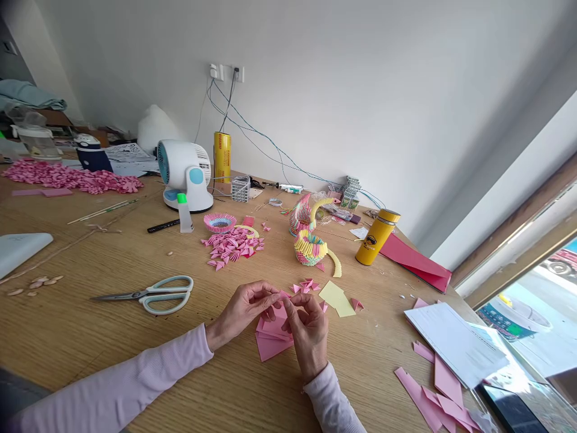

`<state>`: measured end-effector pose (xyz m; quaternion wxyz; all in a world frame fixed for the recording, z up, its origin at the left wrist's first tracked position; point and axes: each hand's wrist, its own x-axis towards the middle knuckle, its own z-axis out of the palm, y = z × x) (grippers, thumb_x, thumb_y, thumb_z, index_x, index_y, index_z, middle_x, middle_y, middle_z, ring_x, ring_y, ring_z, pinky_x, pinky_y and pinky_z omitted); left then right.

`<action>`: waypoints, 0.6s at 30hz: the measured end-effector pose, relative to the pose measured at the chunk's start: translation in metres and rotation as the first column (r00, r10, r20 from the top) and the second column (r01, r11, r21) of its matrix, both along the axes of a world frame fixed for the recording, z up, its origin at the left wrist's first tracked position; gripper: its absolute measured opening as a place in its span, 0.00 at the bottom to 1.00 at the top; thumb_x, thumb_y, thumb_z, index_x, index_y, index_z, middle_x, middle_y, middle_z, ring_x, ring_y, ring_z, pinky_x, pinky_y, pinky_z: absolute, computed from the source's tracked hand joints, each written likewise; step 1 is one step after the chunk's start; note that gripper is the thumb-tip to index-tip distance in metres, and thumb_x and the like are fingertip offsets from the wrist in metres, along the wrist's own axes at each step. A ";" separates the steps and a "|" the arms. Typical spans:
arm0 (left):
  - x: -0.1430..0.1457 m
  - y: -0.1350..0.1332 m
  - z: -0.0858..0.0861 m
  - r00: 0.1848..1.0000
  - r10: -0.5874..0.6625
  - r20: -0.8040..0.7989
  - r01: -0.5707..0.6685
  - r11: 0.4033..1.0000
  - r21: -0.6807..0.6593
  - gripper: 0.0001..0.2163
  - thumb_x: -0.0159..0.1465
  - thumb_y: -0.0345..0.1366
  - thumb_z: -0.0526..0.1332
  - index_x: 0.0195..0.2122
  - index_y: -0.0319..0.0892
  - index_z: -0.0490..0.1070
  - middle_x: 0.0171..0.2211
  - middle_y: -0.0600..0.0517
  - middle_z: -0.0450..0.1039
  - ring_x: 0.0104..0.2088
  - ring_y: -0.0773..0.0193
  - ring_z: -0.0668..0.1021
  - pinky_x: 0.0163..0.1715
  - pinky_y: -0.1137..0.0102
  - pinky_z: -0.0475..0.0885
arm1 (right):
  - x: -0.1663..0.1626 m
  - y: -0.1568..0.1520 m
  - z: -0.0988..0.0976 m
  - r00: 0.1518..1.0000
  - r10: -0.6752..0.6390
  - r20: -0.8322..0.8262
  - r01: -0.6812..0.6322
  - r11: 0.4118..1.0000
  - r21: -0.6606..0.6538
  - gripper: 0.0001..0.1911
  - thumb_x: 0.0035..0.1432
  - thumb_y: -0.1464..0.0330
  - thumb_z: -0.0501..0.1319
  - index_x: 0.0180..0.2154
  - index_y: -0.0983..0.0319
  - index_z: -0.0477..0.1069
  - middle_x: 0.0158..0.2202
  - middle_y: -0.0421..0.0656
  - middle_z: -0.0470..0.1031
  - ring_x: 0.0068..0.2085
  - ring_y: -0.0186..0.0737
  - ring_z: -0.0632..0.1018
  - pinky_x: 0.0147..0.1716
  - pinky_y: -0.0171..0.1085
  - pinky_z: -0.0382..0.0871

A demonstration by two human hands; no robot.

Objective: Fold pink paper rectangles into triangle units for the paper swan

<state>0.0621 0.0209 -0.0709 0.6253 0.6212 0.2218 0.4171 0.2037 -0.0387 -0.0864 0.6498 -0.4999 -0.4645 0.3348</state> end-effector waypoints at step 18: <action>0.001 0.003 -0.003 0.997 0.009 0.071 0.011 0.964 -0.267 0.16 0.54 0.42 0.68 0.36 0.35 0.72 0.33 0.46 0.76 0.35 0.60 0.79 0.28 0.72 0.73 | -0.003 0.002 -0.002 0.986 -0.040 -0.164 0.036 0.999 -0.029 0.14 0.52 0.63 0.67 0.26 0.62 0.65 0.13 0.34 0.67 0.15 0.27 0.65 0.14 0.26 0.59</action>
